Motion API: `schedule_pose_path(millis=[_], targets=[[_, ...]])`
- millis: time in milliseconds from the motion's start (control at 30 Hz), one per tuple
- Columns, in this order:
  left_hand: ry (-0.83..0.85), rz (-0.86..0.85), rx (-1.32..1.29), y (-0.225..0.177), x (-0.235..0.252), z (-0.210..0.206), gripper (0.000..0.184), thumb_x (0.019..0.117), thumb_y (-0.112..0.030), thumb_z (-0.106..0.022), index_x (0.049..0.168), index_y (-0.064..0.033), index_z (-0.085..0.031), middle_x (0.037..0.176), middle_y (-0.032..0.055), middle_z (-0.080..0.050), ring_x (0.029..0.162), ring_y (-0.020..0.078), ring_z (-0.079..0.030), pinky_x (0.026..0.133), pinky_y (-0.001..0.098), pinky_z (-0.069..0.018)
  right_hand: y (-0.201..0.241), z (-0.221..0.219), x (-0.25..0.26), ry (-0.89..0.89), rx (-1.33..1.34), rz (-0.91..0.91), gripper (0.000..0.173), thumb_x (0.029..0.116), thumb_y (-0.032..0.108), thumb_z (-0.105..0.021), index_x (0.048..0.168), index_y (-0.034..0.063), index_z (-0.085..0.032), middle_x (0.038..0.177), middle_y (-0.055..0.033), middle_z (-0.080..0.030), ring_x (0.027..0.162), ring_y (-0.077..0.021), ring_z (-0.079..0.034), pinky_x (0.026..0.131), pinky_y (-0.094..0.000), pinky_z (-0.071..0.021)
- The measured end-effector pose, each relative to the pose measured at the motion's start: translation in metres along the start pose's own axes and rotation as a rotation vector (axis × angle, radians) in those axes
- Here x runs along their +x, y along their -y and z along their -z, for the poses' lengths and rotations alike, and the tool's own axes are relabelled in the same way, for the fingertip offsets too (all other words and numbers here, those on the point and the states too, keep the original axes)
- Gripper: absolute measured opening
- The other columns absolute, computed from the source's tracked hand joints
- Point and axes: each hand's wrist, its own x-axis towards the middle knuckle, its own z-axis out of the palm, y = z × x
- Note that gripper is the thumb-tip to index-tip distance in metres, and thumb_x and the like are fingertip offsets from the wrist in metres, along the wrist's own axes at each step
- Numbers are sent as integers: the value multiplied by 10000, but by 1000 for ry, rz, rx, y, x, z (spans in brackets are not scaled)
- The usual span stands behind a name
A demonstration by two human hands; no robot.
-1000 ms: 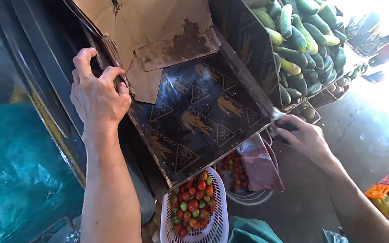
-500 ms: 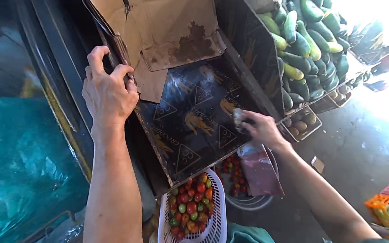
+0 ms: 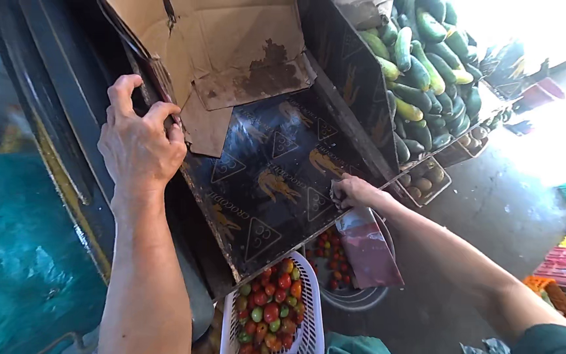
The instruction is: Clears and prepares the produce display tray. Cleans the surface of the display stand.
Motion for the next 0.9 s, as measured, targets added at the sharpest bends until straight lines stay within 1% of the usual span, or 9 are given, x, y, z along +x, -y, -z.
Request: schedule_pose_path(millis=[133,200,333,467,500,600,633,733,900], targets=[[-6,-18,-6,7,0,-3,268,972,-132,-588,1204,-78,-709,1630,217,-309,1239,599,-507,827,780,-450,5,-6,3,-75,1,-78,402,898,23,-661,1299,38,-629,1399,-311,-509,1203,-513,-567,892,-679,-502],[-25,-14,-24,5,-2,-5,259,959,-101,-607,1188,-49,-716,1618,245,-312,1231,624,-495,832,799,-433,-5,-5,-10,-184,60,-95,424,927,70,-646,1347,58,-599,1416,-276,-515,1222,-477,-572,931,-640,-501],[-40,11,-32,6,-1,-5,259,937,-51,-615,1169,-20,-727,1605,259,-333,1240,614,-488,858,791,-421,-25,-8,-91,-839,237,11,218,952,124,-634,1134,52,-730,1252,-152,-706,1126,-313,-696,956,-525,-556],[-22,17,-15,4,-1,-5,250,941,-31,-619,1166,-12,-725,1613,253,-323,1242,605,-495,873,777,-428,-33,-73,-147,-1332,206,37,198,941,85,-588,1025,-21,-733,1247,-232,-699,1110,-361,-712,929,-467,-585],[-28,17,-12,3,-1,-5,249,937,-27,-622,1161,-12,-728,1610,253,-330,1236,598,-504,873,770,-433,-40,-103,-142,-1322,213,20,194,936,62,-585,1015,-34,-734,1222,-239,-703,1114,-363,-708,949,-460,-584],[-20,22,-19,0,-3,-5,246,946,-28,-612,1161,-16,-729,1613,247,-327,1238,585,-508,882,758,-434,-75,-184,-126,-867,453,-173,188,923,-22,-630,1066,-29,-753,1099,-199,-750,1038,-368,-726,933,-575,-552],[-19,24,-21,-1,-2,-5,246,946,-26,-614,1163,-18,-729,1614,245,-327,1240,583,-509,884,757,-436,-82,-190,-122,-823,515,-230,189,926,-21,-630,1072,-21,-748,1073,-192,-754,1014,-369,-727,922,-603,-539],[-23,37,-18,0,-3,-3,241,940,-22,-631,1158,-29,-733,1614,227,-340,1231,571,-523,880,754,-443,-72,-148,-119,-1090,423,-160,200,925,-1,-627,1091,-55,-725,1073,-208,-747,983,-366,-737,874,-597,-571],[-28,11,-7,-1,-4,-3,250,944,-37,-620,1169,-40,-728,1622,218,-328,1207,568,-537,846,745,-458,-15,-22,-81,-1340,306,15,408,926,49,-658,1313,-76,-623,1335,-323,-596,986,-424,-710,781,-528,-591]])
